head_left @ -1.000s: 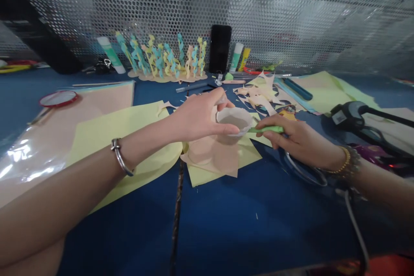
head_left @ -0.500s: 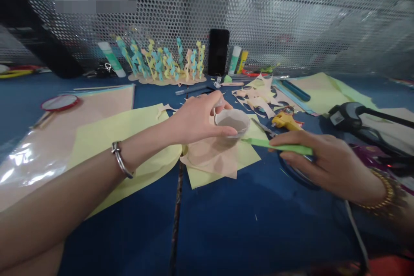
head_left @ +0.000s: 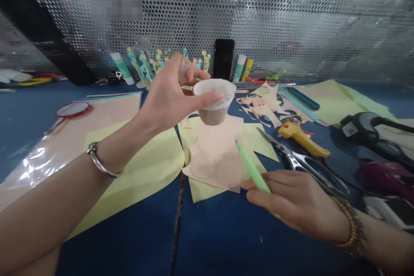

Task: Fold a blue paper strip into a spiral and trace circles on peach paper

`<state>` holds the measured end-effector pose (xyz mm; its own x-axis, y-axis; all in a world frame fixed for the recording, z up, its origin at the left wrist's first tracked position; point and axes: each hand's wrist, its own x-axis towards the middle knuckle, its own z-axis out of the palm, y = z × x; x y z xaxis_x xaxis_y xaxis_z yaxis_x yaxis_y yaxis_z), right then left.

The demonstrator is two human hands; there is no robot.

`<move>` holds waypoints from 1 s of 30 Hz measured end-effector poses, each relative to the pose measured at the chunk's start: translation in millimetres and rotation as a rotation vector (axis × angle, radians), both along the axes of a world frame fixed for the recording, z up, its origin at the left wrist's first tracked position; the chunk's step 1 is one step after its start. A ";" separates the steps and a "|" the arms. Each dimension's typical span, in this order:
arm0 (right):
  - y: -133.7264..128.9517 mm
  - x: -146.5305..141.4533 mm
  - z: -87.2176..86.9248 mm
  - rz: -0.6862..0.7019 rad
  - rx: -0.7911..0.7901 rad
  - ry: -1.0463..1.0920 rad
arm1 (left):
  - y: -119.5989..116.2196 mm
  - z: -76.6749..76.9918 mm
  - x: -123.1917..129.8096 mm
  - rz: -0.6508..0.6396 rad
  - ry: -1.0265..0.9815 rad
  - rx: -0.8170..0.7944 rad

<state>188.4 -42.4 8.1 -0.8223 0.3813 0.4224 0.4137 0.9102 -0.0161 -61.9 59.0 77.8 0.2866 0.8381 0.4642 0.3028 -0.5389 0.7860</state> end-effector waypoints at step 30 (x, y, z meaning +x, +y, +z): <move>-19.1 13.0 -16.9 0.094 0.030 -0.004 | 15.2 -33.6 4.9 0.050 0.085 -0.058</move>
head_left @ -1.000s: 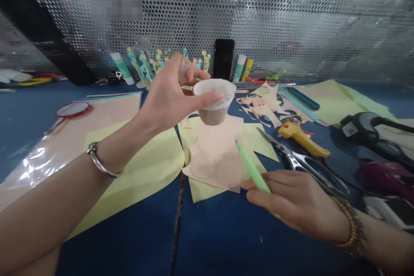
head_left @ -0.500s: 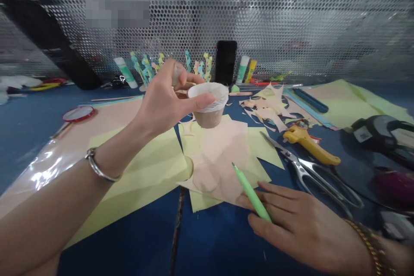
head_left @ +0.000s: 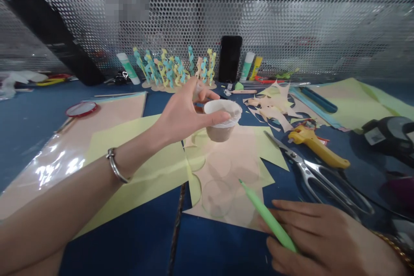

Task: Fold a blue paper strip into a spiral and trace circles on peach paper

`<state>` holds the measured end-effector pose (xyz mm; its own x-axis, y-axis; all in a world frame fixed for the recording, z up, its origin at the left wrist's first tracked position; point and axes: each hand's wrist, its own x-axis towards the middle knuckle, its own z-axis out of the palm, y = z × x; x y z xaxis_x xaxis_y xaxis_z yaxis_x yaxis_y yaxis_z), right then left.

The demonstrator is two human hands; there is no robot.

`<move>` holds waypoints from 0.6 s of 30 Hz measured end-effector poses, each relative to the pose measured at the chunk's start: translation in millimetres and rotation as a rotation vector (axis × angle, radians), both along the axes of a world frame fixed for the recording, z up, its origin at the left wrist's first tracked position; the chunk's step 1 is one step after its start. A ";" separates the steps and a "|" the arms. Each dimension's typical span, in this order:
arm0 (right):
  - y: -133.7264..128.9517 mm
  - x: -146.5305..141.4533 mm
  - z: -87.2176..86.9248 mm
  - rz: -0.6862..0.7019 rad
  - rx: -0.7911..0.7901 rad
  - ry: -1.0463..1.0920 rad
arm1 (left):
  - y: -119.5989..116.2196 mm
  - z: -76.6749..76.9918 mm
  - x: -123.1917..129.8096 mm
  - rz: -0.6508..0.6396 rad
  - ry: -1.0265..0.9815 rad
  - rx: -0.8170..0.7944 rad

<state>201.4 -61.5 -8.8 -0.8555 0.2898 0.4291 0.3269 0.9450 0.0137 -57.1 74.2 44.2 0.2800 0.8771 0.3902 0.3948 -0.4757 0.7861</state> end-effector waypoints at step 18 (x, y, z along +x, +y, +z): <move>4.7 6.5 0.0 0.069 -0.014 -0.022 | -12.7 -4.3 7.5 -0.070 0.233 -0.002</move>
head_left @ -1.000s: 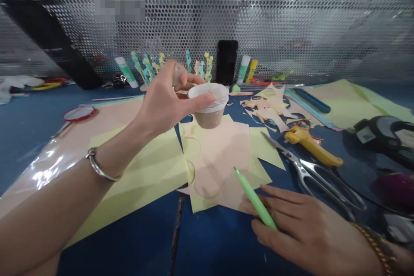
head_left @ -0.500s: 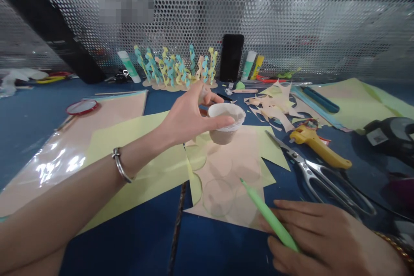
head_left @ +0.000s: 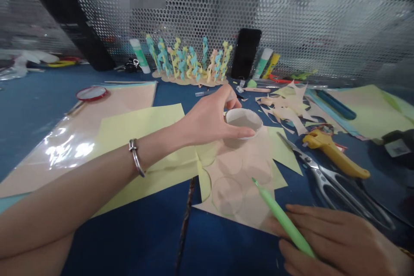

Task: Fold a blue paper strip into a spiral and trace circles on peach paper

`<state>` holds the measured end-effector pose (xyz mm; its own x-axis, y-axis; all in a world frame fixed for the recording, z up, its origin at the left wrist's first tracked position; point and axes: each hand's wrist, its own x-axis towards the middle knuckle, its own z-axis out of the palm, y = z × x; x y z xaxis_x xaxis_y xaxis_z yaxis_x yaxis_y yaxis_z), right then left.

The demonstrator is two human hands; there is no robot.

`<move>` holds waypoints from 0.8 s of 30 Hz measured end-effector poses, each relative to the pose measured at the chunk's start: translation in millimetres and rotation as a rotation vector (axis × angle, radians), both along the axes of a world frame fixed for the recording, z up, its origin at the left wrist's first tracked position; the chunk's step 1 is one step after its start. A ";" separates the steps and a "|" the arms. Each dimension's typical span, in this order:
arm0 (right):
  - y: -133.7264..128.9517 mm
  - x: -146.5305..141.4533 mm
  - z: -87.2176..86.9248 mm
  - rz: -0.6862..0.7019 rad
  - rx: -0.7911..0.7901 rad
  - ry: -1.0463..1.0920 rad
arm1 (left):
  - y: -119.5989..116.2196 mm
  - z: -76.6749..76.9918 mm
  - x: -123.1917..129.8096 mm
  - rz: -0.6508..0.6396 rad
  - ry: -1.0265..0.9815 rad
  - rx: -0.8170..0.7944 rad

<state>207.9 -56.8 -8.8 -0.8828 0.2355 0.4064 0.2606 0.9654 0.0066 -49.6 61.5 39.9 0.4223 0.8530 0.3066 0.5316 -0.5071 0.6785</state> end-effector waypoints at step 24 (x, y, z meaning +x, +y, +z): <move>-1.6 -6.5 7.9 -0.040 -0.020 -0.037 | 1.6 1.1 -7.5 -0.165 0.008 0.016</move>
